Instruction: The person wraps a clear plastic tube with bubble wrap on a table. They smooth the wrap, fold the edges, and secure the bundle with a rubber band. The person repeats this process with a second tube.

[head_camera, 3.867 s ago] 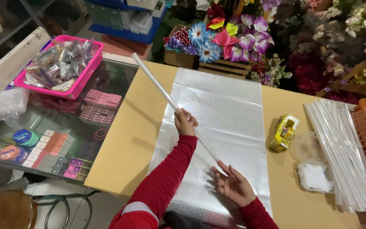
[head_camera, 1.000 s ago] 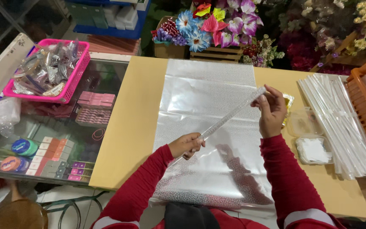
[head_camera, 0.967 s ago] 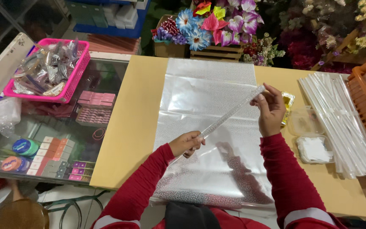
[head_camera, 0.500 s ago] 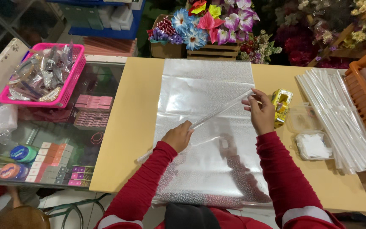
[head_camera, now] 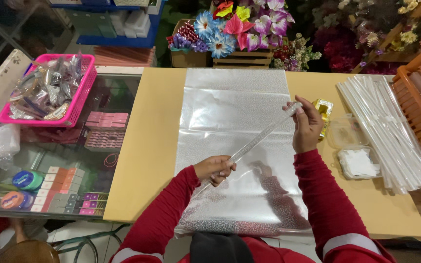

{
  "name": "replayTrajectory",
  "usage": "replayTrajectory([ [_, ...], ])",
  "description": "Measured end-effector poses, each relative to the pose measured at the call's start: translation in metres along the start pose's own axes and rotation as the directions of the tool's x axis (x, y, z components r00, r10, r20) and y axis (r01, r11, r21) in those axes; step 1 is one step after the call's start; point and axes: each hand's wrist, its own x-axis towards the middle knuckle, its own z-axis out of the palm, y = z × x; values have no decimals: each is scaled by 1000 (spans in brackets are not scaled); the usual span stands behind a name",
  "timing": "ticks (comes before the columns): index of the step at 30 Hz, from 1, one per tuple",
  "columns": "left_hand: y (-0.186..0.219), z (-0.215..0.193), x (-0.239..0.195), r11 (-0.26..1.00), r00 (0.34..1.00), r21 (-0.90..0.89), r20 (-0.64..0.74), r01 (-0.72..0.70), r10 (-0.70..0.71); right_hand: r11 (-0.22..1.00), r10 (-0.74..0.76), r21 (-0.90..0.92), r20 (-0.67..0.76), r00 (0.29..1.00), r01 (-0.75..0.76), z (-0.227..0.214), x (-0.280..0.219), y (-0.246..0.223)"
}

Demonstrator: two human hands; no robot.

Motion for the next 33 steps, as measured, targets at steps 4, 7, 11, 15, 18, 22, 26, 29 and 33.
replayTrajectory([
  [4, 0, 8, 1, 998, 997, 44, -58, -39, 41, 996, -77, -48, 71, 995, 80, 0, 1, -7],
  [7, 4, 5, 0, 982, 985, 168, -138, -81, 105, 986, -87, -135, 107, 990, 101, -14, 6, 12],
  [11, -2, 10, -3, 918, 928, 383, -298, -98, 224, 964, 10, -266, 108, 994, 20, -24, 2, 22],
  [15, -12, -9, 3, 610, 856, 792, -342, 39, 389, 943, 71, -330, 68, 995, -45, 3, -4, -15],
  [18, -10, -3, -2, 486, 840, 866, -348, 118, 415, 930, 125, -349, 3, 992, -116, 3, -9, -8],
  [22, -9, 3, 4, 482, 831, 867, -356, 124, 428, 926, 182, -315, -111, 977, -208, 10, -10, -7],
  [26, -10, 5, 4, 620, 834, 781, -389, 73, 391, 946, 247, -179, -136, 959, -269, 0, -10, 3],
  [29, 0, 16, -1, 917, 868, 398, -442, -34, 224, 951, 242, -160, -136, 961, -263, -3, -8, 11],
  [33, -5, 8, 1, 938, 880, 345, -433, -39, 196, 955, 256, -105, -169, 952, -276, -14, -12, 39],
])
